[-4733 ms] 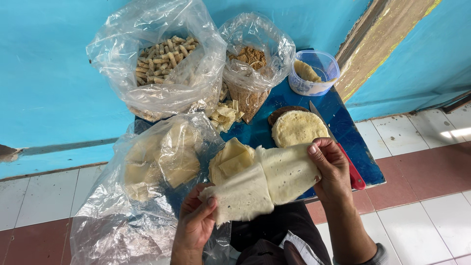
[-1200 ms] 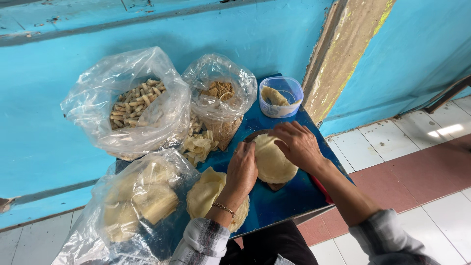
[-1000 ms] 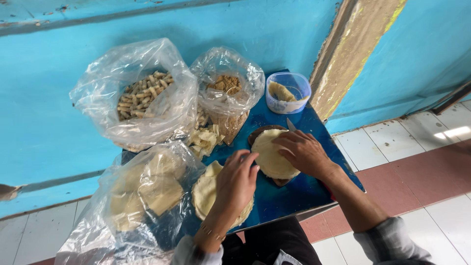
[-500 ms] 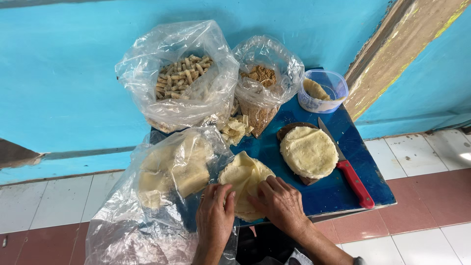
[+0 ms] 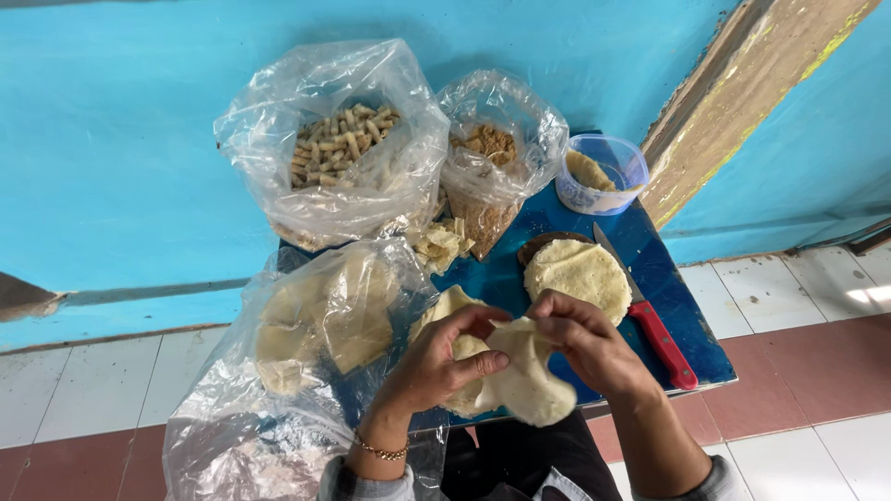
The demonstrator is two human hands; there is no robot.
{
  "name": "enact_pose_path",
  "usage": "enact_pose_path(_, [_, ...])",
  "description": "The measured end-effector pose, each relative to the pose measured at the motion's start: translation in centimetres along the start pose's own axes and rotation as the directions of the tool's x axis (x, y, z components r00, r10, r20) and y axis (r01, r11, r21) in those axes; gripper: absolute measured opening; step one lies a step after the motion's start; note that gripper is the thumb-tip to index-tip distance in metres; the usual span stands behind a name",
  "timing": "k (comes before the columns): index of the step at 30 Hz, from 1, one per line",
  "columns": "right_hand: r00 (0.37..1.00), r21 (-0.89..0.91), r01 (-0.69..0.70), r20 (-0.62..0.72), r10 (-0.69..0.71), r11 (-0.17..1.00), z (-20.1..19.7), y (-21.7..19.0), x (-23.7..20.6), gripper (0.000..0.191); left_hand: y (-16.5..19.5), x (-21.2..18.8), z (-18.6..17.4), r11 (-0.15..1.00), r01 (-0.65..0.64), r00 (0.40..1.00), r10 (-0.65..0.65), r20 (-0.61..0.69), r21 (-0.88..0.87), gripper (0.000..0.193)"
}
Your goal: The person sits at a small blue table and peels the thin outer skin off round flat cakes by hand, one at a time, setting the peeled cakes on the table and discarding the peeled-off skin. They briefly use a red-handled knife to trim or cut a cake before returning to peeling by hand.
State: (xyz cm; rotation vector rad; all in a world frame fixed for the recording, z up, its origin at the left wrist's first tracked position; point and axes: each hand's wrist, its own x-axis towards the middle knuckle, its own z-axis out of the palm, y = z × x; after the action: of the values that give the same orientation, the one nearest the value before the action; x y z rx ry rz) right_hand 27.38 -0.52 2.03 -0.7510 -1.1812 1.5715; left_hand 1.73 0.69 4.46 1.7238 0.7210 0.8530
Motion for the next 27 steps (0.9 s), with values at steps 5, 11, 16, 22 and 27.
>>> enact_pose_path(5, [0.994, 0.268, -0.038, -0.093, 0.065, 0.963, -0.6, -0.2, -1.2, 0.033, -2.1, 0.5, 3.1, 0.780, 0.121, 0.986, -0.024, 0.163, -0.615, 0.024])
enact_pose_path(11, [0.988, -0.211, -0.139, 0.030, 0.149, 0.968, -2.2, -0.4, -2.5, 0.037, -1.3, 0.5, 4.1, 0.980, 0.028, 1.000, -0.028, 0.003, -0.197, 0.018])
enact_pose_path(16, [0.996, -0.176, -0.049, -0.076, 0.036, 0.983, -3.1, 0.8, -4.2, 0.023, 0.9, 0.6, 5.0, 0.956, 0.112, 0.993, -0.100, 0.057, -0.271, 0.025])
enact_pose_path(22, [0.987, -0.135, -0.030, -0.163, 0.007, 0.990, -3.3, 1.0, -5.8, 0.016, 2.1, 0.8, 5.4, 0.991, 0.130, 0.989, -0.126, 0.083, -0.043, 0.037])
enact_pose_path(27, [0.929, -0.482, 0.104, -0.265, -0.258, 0.870, -4.1, -0.9, -7.4, 0.009, 1.9, 1.4, 5.5, 0.970, 0.113, 0.989, -0.131, 0.067, 0.215, 0.024])
